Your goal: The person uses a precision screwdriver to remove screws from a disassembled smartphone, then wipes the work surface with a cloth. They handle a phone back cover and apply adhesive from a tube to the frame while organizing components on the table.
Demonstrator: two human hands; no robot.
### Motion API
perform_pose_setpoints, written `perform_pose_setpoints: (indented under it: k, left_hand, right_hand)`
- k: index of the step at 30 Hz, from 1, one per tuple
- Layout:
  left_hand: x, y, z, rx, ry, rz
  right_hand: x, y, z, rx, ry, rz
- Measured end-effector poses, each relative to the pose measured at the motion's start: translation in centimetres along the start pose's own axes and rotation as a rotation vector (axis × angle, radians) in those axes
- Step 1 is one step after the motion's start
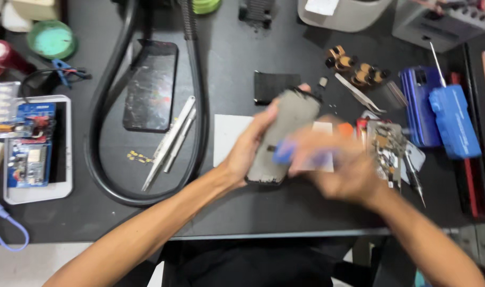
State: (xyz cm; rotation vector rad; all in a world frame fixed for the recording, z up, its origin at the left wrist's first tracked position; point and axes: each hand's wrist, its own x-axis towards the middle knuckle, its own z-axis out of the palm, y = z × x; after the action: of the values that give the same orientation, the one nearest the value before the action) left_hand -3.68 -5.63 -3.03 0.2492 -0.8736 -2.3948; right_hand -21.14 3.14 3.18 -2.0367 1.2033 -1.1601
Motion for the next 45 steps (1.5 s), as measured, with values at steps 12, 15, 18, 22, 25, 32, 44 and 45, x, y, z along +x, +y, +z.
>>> perform_pose_setpoints:
  k: [12,15,18,22,25,32,44,45]
  left_hand:
    - [-0.2,0.6,0.3,0.015,0.07,-0.093]
    - [0.2,0.8,0.4,0.008,0.049,0.059]
    - [-0.1,1.0,0.5,0.035,0.068,-0.045]
    - [-0.5,0.9,0.5,0.042,0.03,-0.083]
    - [-0.3,0.9,0.4,0.097,0.042,-0.091]
    - [-0.2,1.0,0.6,0.149,0.144,-0.12]
    - [-0.2,1.3,0.7,0.151,0.196,-0.08]
    - [-0.2,1.0,0.7,0.178,0.19,-0.101]
  right_hand:
    - [0.4,-0.1,-0.4,-0.266,0.327,0.053]
    - [0.1,-0.9,0.0,-0.516,-0.129,-0.143]
    - [0.4,-1.0,-0.3,-0.196,-0.288,-0.198]
    - [0.4,1.0,-1.3,-0.269,0.2,-0.167]
    - [0.3,2.5,-1.4,-0.331,0.172,-0.295]
    - [1.5,-0.7,-1.4,-0.405,0.227,-0.139]
    - [0.7,0.3,-2.5,-0.439,0.245,-0.042]
    - [0.5,0.2,-2.1,-0.391,0.256,-0.106]
